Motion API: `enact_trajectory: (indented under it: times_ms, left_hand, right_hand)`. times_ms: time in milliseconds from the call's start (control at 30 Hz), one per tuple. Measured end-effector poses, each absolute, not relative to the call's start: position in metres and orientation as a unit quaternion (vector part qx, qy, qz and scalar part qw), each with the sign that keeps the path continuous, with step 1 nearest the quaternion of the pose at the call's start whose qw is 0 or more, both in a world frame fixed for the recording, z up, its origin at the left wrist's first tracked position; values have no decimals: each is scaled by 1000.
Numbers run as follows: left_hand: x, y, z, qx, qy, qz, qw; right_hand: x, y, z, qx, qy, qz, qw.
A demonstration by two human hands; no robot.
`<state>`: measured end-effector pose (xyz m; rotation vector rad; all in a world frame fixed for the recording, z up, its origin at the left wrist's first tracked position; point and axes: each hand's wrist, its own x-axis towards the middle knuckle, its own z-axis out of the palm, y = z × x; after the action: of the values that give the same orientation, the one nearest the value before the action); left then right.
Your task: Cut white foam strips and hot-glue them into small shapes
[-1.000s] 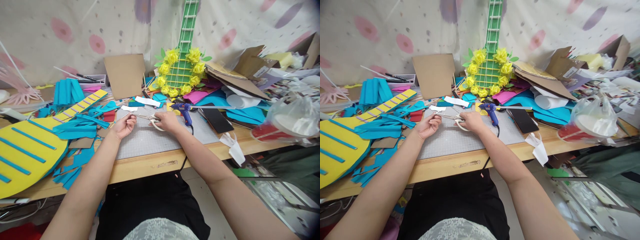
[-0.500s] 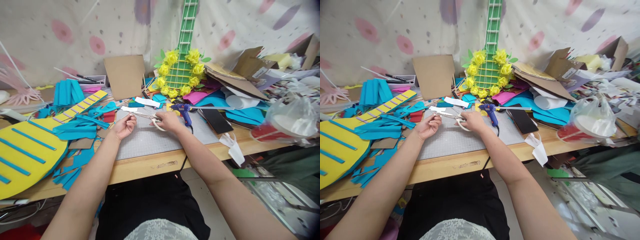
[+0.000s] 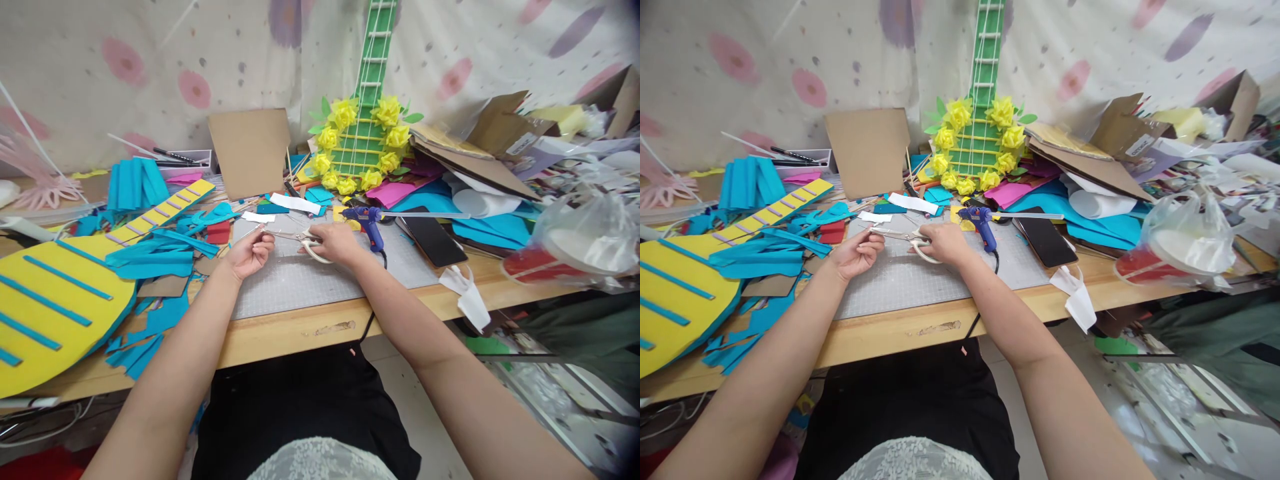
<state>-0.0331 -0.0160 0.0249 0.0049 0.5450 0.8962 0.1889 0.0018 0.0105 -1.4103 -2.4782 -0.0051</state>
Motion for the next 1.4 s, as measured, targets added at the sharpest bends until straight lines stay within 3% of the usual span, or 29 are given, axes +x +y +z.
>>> enact_trajectory:
  times_ms: [1400]
  left_hand:
    - [-36, -18, 25, -31, 223, 404, 886]
  right_hand:
    - [188, -2, 15, -498, -855, 21, 143]
